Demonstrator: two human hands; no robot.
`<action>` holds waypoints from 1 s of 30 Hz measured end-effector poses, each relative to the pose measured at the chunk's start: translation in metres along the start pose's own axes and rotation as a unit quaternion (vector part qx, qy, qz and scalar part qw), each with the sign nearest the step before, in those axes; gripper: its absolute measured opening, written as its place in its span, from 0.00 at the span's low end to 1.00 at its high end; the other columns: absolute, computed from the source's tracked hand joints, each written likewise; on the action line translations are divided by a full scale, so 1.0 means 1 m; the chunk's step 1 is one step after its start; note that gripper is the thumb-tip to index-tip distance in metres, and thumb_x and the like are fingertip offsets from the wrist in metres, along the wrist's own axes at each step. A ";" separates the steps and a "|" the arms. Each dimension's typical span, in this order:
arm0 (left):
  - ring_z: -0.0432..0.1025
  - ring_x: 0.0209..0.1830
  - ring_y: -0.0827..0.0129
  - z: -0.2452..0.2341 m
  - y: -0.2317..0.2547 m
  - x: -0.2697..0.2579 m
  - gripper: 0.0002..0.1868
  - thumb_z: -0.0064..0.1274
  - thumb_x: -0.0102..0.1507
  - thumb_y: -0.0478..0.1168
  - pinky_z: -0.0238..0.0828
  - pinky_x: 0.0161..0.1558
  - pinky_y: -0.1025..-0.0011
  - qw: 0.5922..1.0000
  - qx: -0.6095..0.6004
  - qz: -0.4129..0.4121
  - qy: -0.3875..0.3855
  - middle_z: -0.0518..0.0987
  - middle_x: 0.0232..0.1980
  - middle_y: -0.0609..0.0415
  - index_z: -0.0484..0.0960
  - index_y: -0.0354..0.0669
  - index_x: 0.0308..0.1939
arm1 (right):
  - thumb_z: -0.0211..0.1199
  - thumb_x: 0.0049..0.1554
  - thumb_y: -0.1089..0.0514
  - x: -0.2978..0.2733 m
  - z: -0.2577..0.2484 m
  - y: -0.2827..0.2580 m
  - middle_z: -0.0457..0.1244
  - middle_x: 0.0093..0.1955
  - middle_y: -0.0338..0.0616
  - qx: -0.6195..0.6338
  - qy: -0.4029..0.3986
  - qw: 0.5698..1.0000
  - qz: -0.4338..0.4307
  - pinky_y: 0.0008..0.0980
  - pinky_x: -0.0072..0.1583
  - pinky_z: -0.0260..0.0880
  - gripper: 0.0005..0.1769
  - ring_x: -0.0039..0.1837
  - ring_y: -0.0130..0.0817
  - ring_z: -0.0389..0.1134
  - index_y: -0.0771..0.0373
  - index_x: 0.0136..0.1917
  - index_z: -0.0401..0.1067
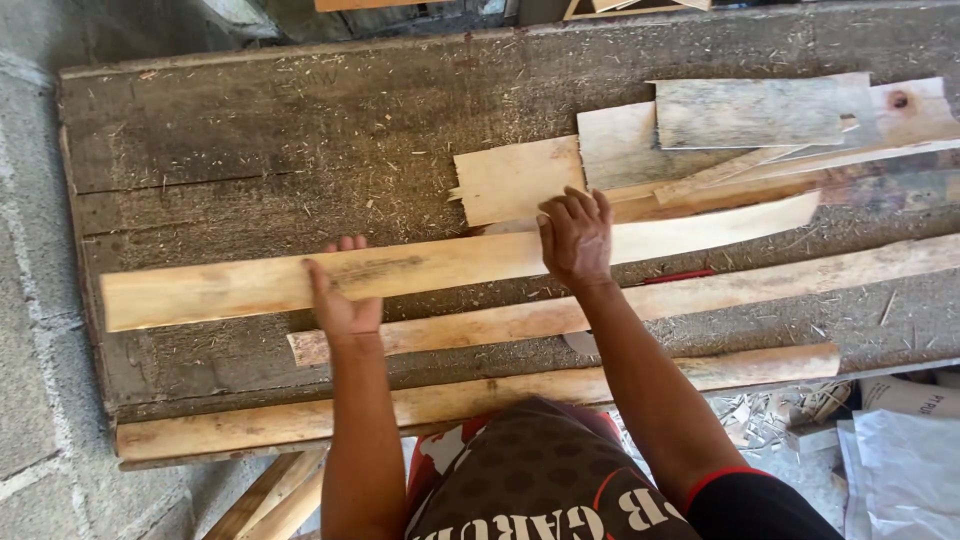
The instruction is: The recorder is using a utility knife to strip thin pieces of bark or wood from larger strips on a workshop bench.
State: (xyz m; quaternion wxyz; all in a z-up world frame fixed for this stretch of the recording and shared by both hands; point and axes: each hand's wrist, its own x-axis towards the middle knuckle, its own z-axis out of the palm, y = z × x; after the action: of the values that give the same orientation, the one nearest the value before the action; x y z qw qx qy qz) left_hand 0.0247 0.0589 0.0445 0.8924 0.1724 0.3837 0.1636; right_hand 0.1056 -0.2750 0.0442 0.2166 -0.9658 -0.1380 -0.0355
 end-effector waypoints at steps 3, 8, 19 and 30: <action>0.71 0.71 0.48 -0.010 0.029 0.016 0.27 0.49 0.68 0.56 0.64 0.75 0.46 1.000 0.001 0.005 0.004 0.78 0.62 0.38 0.73 0.37 0.59 | 0.51 0.68 0.46 -0.011 -0.004 0.028 0.71 0.49 0.48 -0.066 -0.038 0.997 -0.001 0.59 0.73 0.51 0.19 0.61 0.45 0.69 0.58 0.48 0.78; 0.76 0.61 0.49 -0.034 0.010 0.006 0.34 0.51 0.65 0.63 0.69 0.65 0.45 0.986 -0.078 0.021 -0.145 0.81 0.58 0.35 0.74 0.34 0.58 | 0.53 0.68 0.43 -0.010 0.012 0.032 0.69 0.36 0.44 -0.039 -0.083 0.995 0.034 0.52 0.62 0.61 0.24 0.41 0.41 0.68 0.57 0.38 0.75; 0.74 0.64 0.48 -0.033 -0.109 0.010 0.32 0.63 0.61 0.58 0.67 0.70 0.47 0.987 -0.066 -0.071 -0.126 0.81 0.58 0.43 0.74 0.40 0.59 | 0.51 0.70 0.45 -0.005 0.033 0.013 0.67 0.53 0.51 0.046 0.030 0.998 0.017 0.55 0.66 0.60 0.18 0.56 0.44 0.65 0.58 0.50 0.74; 0.70 0.69 0.46 -0.036 -0.106 -0.015 0.40 0.68 0.54 0.56 0.62 0.74 0.46 0.999 -0.010 -0.020 -0.032 0.76 0.63 0.40 0.71 0.34 0.60 | 0.44 0.68 0.41 0.002 0.062 0.047 0.36 0.87 0.57 -0.020 0.023 0.959 0.283 0.64 0.79 0.20 0.39 0.87 0.56 0.28 0.60 0.84 0.44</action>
State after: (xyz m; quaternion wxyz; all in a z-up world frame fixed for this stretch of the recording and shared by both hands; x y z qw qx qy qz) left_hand 0.0050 -0.0349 -0.0152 0.9090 0.1611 0.3563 0.1443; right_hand 0.1210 -0.2885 -0.0303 0.2018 -0.9684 0.1462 0.0027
